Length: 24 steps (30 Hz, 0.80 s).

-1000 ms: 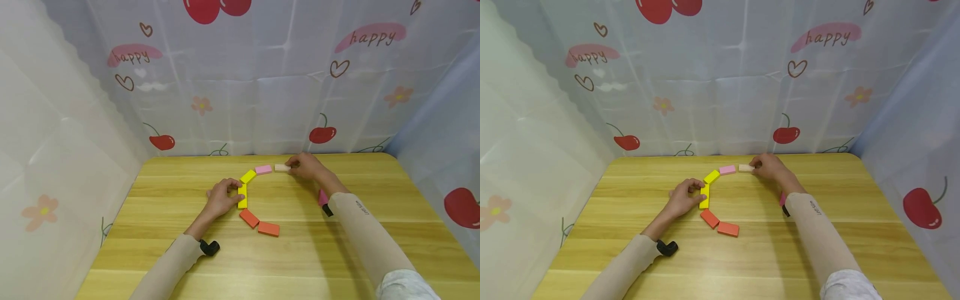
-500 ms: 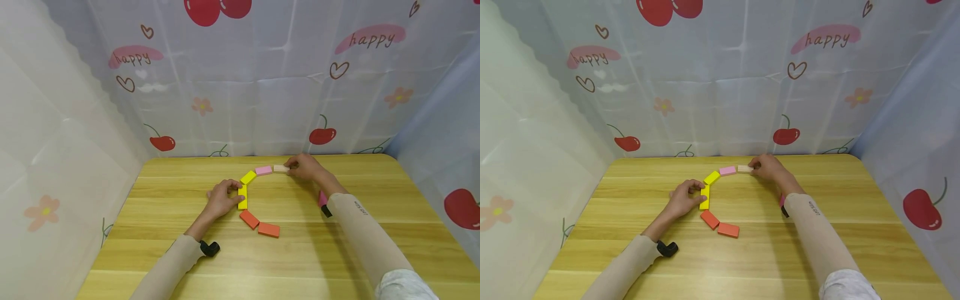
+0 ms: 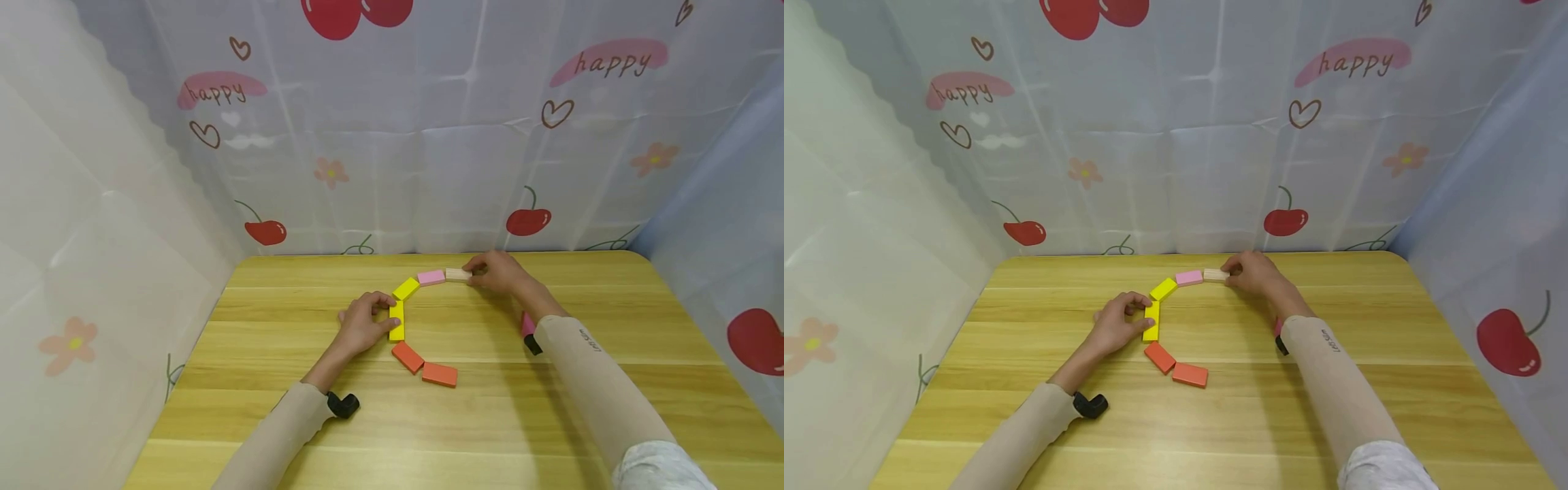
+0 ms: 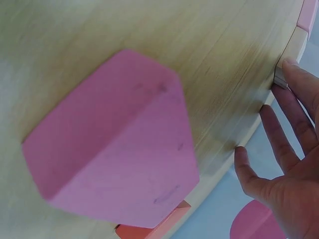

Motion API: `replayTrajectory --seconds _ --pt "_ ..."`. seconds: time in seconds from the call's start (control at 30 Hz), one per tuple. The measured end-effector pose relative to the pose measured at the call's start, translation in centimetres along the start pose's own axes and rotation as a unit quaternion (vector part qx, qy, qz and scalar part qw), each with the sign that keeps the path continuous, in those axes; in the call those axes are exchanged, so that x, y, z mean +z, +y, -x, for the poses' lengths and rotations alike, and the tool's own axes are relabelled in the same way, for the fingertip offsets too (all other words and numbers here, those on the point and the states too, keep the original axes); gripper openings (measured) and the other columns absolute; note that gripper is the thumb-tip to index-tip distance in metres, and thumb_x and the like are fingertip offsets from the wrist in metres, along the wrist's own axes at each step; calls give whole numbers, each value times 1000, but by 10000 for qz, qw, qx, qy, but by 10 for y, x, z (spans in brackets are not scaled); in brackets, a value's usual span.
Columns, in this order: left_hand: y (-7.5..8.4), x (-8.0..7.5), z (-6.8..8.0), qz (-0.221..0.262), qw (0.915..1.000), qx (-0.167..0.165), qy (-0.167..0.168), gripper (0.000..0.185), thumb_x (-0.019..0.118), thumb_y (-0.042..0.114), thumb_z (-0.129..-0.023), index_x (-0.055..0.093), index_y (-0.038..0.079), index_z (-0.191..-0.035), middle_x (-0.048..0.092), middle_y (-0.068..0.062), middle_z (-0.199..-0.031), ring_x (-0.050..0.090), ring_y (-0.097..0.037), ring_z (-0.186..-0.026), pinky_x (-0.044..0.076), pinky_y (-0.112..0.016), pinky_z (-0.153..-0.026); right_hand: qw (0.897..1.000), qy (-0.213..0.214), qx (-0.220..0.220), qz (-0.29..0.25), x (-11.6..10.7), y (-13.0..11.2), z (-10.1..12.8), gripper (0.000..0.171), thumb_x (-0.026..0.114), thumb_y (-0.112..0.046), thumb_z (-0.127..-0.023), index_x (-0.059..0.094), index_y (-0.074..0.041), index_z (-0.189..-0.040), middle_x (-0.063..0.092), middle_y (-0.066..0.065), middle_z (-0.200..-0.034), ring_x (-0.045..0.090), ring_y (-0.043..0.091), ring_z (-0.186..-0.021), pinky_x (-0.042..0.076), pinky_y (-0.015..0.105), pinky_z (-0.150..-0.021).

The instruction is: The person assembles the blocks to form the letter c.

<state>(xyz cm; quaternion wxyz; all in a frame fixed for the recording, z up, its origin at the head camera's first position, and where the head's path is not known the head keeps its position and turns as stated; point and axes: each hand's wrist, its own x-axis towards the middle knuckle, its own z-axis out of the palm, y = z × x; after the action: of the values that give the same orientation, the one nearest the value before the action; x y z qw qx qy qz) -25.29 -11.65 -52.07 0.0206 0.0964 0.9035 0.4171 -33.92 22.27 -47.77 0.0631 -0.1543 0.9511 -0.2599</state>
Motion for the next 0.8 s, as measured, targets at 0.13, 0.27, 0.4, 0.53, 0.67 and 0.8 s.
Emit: replayTrajectory --seconds 0.13,0.27,0.4,0.53,0.67,0.8 --pt "-1 0 0 -13 10000 1 1 28 85 29 -94 74 25 -120 71 -1 -126 63 -29 -116 22 -54 -98 10000 50 0 -24 0 0 1 30 82 -16 -96 80 -8 -125 78 16 -129 69 38 -123 52 55 -110" --pt "-1 0 0 -16 10000 14 -4 29 85 30 -95 74 24 -120 71 -1 -127 63 -28 -116 23 -54 -98 10000 86 -13 -32 1 2 1 29 82 -17 -96 81 -9 -125 78 16 -128 69 38 -123 52 56 -109" --pt "-1 0 1 -4 10000 13 -16 29 85 30 -95 74 24 -121 70 -1 -127 63 -29 -117 23 -54 -99 9999 88 -16 -55 2 3 1 30 82 -17 -96 81 -9 -125 78 16 -128 69 39 -123 52 56 -109" --pt "-1 0 1 16 10000 32 -14 29 84 29 -95 74 23 -121 70 -1 -126 63 -29 -117 23 -54 -99 9999 98 2 -86 2 3 2 31 82 -17 -96 80 -9 -126 78 16 -130 69 39 -125 51 56 -111" --pt "-1 -1 2 15 10000 73 -2 29 84 29 -95 74 23 -122 70 -1 -126 63 -29 -116 23 -54 -98 9999 100 -20 -104 2 2 2 31 82 -17 -96 80 -9 -127 78 16 -131 68 39 -127 51 56 -112" --pt "-1 -1 2 22 10000 86 -13 30 85 29 -95 73 22 -122 70 -1 -126 63 -29 -116 23 -55 -98 9999 103 -26 -115 2 2 3 31 81 -18 -97 80 -10 -127 77 16 -132 68 40 -127 51 57 -112"
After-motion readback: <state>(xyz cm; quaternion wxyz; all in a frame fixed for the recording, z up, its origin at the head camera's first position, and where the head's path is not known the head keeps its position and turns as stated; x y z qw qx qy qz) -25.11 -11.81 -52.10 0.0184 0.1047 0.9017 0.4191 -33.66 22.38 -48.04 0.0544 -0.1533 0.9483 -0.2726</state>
